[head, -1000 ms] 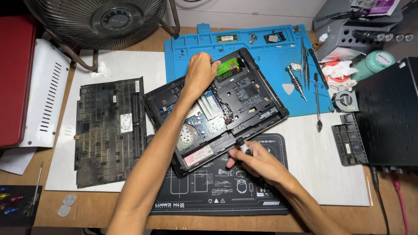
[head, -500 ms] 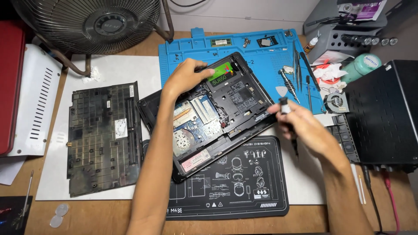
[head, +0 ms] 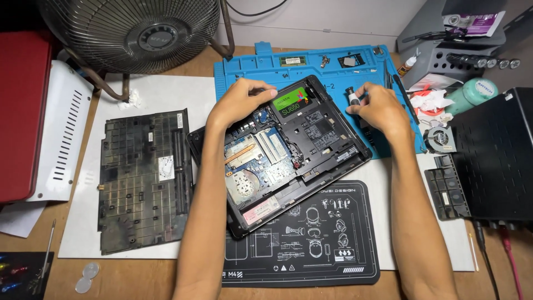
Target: Disassembling and cleaning the internal components of a laptop using a screwdriver on a repair bench.
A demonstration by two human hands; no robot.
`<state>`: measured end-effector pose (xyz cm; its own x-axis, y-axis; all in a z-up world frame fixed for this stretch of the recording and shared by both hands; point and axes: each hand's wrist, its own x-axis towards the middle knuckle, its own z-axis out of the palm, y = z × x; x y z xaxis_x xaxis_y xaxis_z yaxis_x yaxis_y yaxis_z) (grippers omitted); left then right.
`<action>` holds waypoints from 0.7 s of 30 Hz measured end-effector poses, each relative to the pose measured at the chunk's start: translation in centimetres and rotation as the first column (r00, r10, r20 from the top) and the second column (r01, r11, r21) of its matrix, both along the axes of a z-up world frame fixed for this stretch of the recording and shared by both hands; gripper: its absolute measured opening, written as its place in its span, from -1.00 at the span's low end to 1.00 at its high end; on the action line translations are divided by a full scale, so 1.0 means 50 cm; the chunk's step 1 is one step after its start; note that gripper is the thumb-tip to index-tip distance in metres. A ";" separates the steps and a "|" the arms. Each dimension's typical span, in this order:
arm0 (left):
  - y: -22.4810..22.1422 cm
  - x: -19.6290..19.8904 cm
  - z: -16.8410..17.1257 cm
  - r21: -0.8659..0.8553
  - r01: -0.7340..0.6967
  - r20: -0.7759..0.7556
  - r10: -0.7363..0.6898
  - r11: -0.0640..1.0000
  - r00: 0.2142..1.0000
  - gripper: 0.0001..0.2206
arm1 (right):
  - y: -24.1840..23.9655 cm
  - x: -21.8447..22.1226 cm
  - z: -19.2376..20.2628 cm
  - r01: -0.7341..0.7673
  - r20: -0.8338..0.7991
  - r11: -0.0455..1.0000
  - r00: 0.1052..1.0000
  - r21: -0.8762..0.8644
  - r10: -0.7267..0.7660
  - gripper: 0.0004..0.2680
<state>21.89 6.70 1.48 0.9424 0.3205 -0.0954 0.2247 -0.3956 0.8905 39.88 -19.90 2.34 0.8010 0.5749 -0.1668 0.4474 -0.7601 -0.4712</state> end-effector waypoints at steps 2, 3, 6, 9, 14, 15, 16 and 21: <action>0.005 0.001 -0.010 -0.009 0.003 0.003 -0.002 1.000 1.000 -0.74 | 0.008 0.002 -0.009 -0.002 -0.005 1.000 1.000 0.005 0.003 -0.70; 0.007 0.002 -0.015 -0.022 0.005 0.004 -0.005 1.000 1.000 -0.74 | 0.011 0.003 -0.014 -0.005 -0.012 1.000 1.000 0.007 0.005 -0.71; 0.010 -0.005 -0.013 -0.031 0.034 0.012 -0.034 0.999 0.999 -0.75 | 0.007 0.013 -0.020 0.011 -0.045 1.000 0.999 0.005 -0.011 -0.69; 0.025 -0.015 -0.012 -0.030 0.035 -0.001 -0.035 0.999 0.999 -0.75 | 0.002 -0.006 0.014 0.051 -0.070 0.998 0.996 0.040 -0.049 -0.68; 0.069 -0.053 -0.005 -0.024 -0.115 -0.015 0.115 0.993 0.993 -0.82 | -0.047 0.076 -0.044 0.114 0.110 0.993 0.988 -0.028 -0.110 -0.71; 0.078 -0.061 -0.002 -0.042 -0.172 0.000 0.172 0.984 0.985 -0.84 | -0.060 0.098 -0.070 0.146 0.157 0.987 0.979 -0.070 -0.133 -0.65; 0.082 -0.063 -0.005 -0.041 -0.174 0.001 0.175 0.984 0.985 -0.84 | -0.059 0.096 -0.070 0.143 0.157 0.987 0.979 -0.070 -0.131 -0.65; 0.089 -0.059 -0.023 0.146 -0.403 -0.011 0.409 0.903 0.912 -0.86 | -0.050 0.075 -0.073 0.198 0.103 0.974 0.977 -0.112 -0.187 -0.87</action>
